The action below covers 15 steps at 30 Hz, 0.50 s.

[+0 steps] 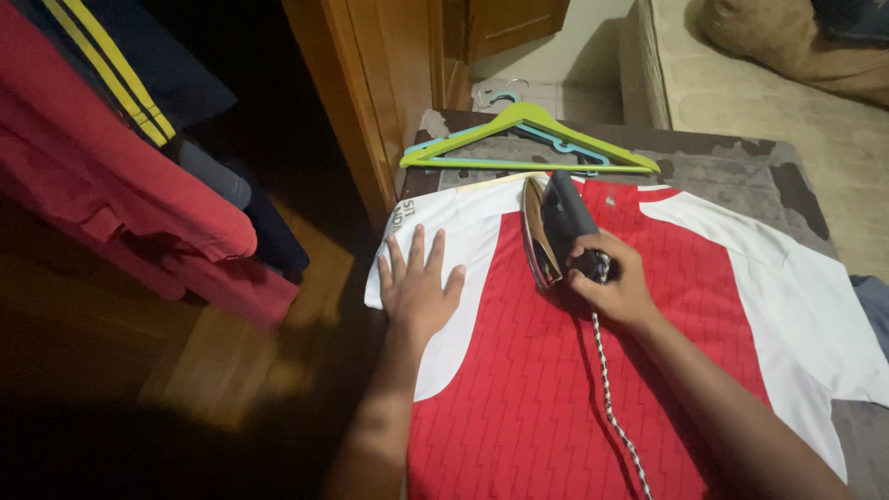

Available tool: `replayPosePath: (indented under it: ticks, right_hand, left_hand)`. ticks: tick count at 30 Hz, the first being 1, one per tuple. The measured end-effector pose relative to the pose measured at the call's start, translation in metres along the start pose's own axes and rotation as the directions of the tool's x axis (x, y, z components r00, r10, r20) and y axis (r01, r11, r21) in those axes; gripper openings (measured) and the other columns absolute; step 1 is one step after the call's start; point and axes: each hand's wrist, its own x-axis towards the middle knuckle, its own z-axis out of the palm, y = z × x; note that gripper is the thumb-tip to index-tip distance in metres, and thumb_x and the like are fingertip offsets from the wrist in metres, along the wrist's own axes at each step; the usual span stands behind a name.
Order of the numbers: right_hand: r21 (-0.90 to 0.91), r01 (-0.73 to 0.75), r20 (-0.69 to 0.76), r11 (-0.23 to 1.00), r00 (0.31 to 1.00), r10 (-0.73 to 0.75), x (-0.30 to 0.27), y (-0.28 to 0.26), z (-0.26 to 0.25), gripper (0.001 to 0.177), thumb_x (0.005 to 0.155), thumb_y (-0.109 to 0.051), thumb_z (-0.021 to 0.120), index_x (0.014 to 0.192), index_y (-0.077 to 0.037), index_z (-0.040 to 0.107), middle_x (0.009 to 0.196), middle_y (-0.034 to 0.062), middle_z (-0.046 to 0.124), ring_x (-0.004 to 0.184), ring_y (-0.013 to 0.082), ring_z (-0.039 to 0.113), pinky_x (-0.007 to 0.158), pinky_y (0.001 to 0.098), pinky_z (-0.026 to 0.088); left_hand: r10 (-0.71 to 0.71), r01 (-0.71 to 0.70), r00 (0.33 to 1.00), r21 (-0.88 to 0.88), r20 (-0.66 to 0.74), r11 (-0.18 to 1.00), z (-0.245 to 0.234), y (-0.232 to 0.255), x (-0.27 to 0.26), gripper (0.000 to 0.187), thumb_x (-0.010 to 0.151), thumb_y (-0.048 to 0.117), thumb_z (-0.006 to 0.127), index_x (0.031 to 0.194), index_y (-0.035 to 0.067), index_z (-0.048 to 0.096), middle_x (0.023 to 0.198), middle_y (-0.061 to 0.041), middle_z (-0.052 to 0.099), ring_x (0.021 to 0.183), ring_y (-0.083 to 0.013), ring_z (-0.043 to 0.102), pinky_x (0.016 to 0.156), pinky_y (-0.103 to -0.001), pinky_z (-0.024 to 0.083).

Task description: The person irons a red and white short-sleeved jersey on an ironing board, then places it on a hanger and hangs it in a closet. The person then picks up a grey t-shirt and begins to unfold it on the ironing board.

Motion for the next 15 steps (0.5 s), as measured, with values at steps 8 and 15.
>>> replayPosePath:
  ticks: [8,15]
  right_hand:
    - [-0.024,0.010,-0.034,1.000,0.999,-0.011,-0.009,0.002,-0.019,0.026,0.081,-0.008,0.075,0.104,-0.004,0.063,0.102,0.0052,0.064,0.095,0.0140,0.062,0.086,0.0295,0.049]
    - [-0.053,0.038,0.003,0.998,0.999,-0.038,-0.008,-0.001,-0.027,0.027,0.080,-0.004,0.074,0.105,-0.003,0.063,0.102,0.0050,0.064,0.095,0.0141,0.062,0.086,0.0291,0.049]
  left_hand:
    - [0.013,-0.013,1.000,-0.015,-0.018,1.000,-0.003,-0.002,-0.004,0.072,0.097,0.057,0.043,0.159,0.024,0.030,0.169,-0.010,0.015,0.154,-0.0447,0.004,0.122,-0.059,-0.001]
    - [0.049,-0.051,0.995,-0.028,-0.084,0.998,-0.001,-0.003,-0.001,0.072,0.095,0.055,0.048,0.156,0.021,0.034,0.166,-0.014,0.018,0.151,-0.0475,0.006,0.118,-0.062,0.000]
